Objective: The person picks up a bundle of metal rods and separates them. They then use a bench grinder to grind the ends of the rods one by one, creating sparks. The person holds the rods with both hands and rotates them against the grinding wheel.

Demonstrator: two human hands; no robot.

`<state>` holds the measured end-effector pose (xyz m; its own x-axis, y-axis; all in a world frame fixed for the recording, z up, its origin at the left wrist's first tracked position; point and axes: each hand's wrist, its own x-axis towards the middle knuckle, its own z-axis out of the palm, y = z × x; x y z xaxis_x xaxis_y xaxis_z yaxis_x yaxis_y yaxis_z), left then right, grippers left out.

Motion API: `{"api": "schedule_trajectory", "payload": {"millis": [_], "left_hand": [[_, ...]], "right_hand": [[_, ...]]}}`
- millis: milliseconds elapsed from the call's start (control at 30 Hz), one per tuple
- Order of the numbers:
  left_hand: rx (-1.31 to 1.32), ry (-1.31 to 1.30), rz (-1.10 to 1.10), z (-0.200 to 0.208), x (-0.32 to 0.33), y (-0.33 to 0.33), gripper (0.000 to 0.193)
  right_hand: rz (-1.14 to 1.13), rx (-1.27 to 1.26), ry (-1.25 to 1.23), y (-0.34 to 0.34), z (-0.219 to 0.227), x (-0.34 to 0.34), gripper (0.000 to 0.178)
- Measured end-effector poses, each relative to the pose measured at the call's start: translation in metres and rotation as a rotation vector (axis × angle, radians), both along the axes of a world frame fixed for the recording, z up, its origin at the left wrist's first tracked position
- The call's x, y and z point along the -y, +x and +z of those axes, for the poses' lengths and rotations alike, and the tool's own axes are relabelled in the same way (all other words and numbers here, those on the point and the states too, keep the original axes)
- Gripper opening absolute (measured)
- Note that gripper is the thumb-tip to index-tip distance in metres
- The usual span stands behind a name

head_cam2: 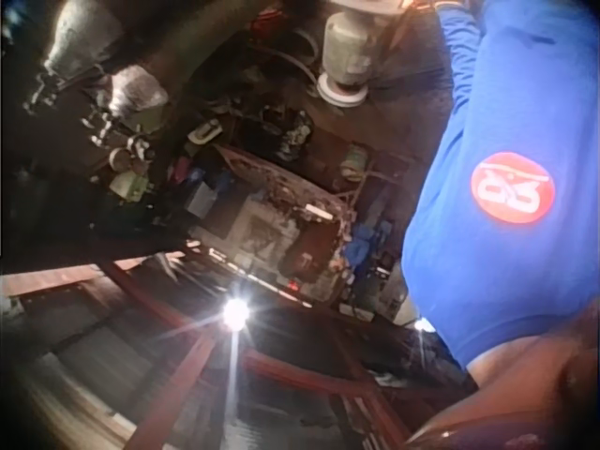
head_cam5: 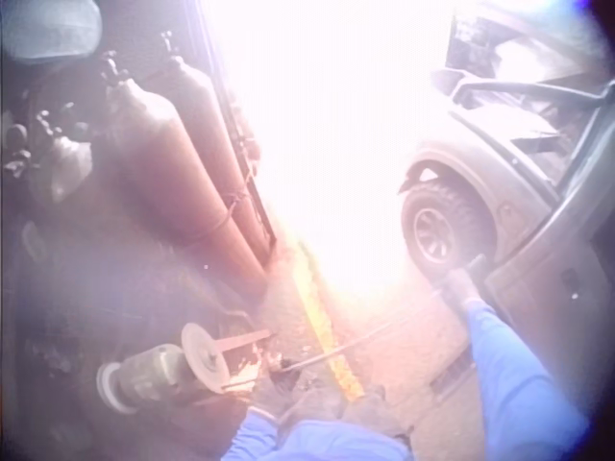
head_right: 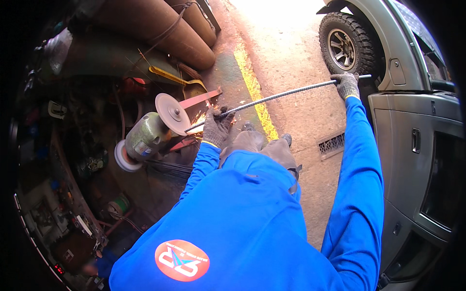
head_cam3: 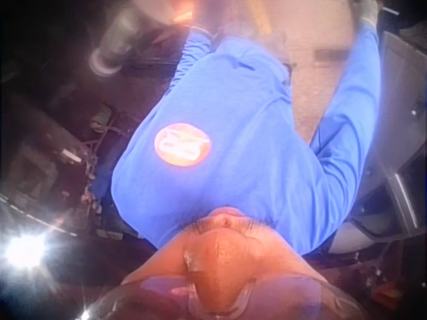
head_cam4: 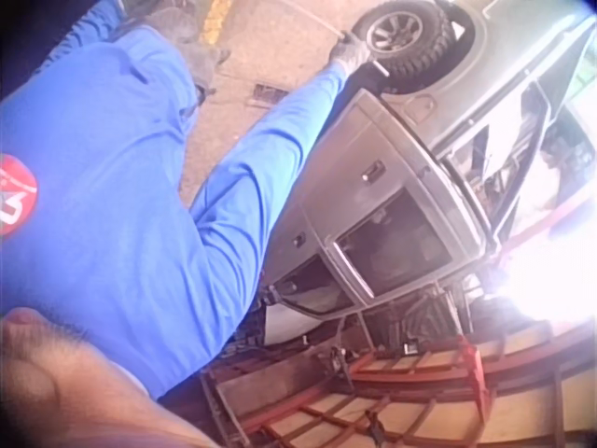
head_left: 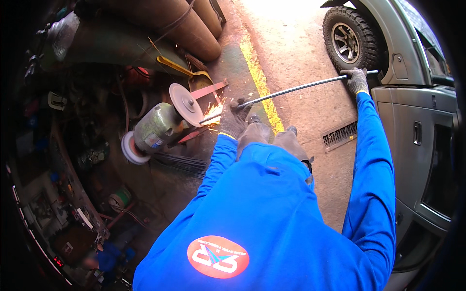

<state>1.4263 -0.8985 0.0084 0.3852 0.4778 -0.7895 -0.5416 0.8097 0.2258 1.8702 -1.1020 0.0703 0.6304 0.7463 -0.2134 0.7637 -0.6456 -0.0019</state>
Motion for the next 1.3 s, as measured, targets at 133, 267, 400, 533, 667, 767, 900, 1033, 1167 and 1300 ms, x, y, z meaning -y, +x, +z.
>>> {"api": "schedule_trajectory", "payload": {"millis": [133,267,400,533,667,767,900,1033,1167,1300], "left_hand": [[-0.004,0.014,0.01,0.002,-0.001,0.001,0.028],[0.04,0.066,0.017,0.006,-0.002,0.002,0.02],[-0.007,-0.009,0.031,0.003,-0.003,0.004,0.011],[-0.006,0.084,0.033,0.007,-0.003,0.005,0.025],[0.074,0.129,-0.003,0.01,-0.001,0.001,0.024],[-0.157,0.748,-0.402,0.05,0.014,0.013,0.022],[0.067,0.641,-0.49,0.12,0.042,0.024,0.024],[-0.067,0.921,-0.641,0.194,0.082,0.05,0.023],[-0.27,1.209,-0.633,0.225,0.116,0.066,0.02],[-0.318,1.362,-0.583,0.236,0.143,0.081,0.018]], "right_hand": [[0.055,0.07,0.043,0.012,0.007,-0.017,0.037],[0.062,0.031,0.056,0.017,0.011,-0.026,0.034],[0.049,0.003,0.105,0.017,0.008,-0.019,0.032],[0.085,0.038,0.122,0.01,0.013,-0.021,0.035],[0.171,-0.068,0.222,0.023,-0.011,-0.005,0.027],[0.078,-0.143,-0.045,0.029,-0.058,0.058,0.018],[-0.041,-0.363,-0.456,-0.042,-0.059,0.104,0.026],[-0.121,-0.955,-0.227,-0.074,-0.099,0.218,0.022],[-0.184,-1.08,-0.195,-0.119,-0.071,0.245,0.02],[-0.272,-1.237,-0.141,-0.141,-0.04,0.276,0.024]]}}
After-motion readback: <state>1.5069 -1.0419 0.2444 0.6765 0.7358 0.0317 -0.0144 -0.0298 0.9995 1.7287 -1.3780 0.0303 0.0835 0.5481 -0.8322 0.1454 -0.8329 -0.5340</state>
